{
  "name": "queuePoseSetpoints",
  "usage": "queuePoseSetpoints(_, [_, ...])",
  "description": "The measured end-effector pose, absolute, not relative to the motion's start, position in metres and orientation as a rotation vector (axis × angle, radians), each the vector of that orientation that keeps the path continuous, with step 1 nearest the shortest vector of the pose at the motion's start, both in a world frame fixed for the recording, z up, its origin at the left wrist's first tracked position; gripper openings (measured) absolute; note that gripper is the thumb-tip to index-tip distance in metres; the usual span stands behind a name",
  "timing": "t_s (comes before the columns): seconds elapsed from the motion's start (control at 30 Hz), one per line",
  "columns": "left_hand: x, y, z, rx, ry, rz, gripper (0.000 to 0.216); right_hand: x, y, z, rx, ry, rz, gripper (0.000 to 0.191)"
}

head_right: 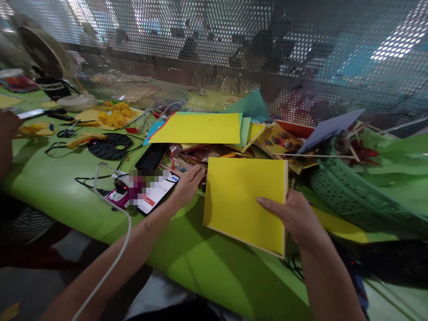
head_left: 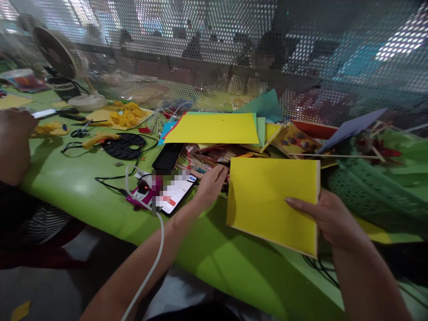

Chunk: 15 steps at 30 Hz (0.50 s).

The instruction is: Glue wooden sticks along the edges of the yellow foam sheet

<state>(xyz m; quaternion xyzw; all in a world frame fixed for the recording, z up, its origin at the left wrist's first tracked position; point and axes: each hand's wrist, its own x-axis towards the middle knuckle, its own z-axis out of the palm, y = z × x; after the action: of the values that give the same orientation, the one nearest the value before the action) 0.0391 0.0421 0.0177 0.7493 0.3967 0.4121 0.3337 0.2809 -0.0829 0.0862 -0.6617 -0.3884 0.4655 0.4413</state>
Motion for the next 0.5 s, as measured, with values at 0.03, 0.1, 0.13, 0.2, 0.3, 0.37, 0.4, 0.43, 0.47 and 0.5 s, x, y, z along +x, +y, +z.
queuePoseSetpoints(0.03, [0.0388, 0.0426, 0.0183, 1.898, 0.998, 1.098, 0.028, 0.2831, -0.0825, 0.0851, -1.647, -0.964, 1.149, 0.038])
queuePoseSetpoints(0.1, [0.0385, 0.0429, 0.0192, 1.831, 0.954, 1.122, 0.027, 0.2861, -0.0819, 0.0830, -1.650, -0.943, 1.141, 0.038])
queuePoseSetpoints(0.13, [0.0384, 0.0426, 0.0194, 1.804, 0.940, 1.133, 0.027, 0.2869, -0.0817, 0.0822, -1.649, -0.927, 1.137, 0.037])
queuePoseSetpoints(0.2, [0.0386, 0.0413, 0.0195, 1.713, 0.898, 1.168, 0.032, 0.2874, -0.0815, 0.0810, -1.643, -0.900, 1.133, 0.035])
queuePoseSetpoints(0.3, [0.0389, 0.0394, 0.0195, 1.577, 0.841, 1.212, 0.042, 0.2863, -0.0816, 0.0810, -1.640, -0.888, 1.135, 0.036])
queuePoseSetpoints(0.37, [0.0388, 0.0392, 0.0197, 1.615, 0.862, 1.199, 0.040, 0.2847, -0.0821, 0.0824, -1.640, -0.888, 1.136, 0.037])
queuePoseSetpoints(0.4, [0.0387, 0.0394, 0.0198, 1.665, 0.888, 1.183, 0.036, 0.2836, -0.0826, 0.0836, -1.644, -0.894, 1.131, 0.037])
queuePoseSetpoints(0.43, [0.0386, 0.0398, 0.0199, 1.719, 0.914, 1.164, 0.031, 0.2824, -0.0832, 0.0849, -1.649, -0.906, 1.125, 0.037])
queuePoseSetpoints(0.47, [0.0386, 0.0402, 0.0200, 1.767, 0.936, 1.149, 0.027, 0.2810, -0.0837, 0.0863, -1.656, -0.923, 1.117, 0.037])
queuePoseSetpoints(0.5, [0.0385, 0.0406, 0.0200, 1.806, 0.955, 1.139, 0.023, 0.2796, -0.0842, 0.0875, -1.661, -0.942, 1.110, 0.037])
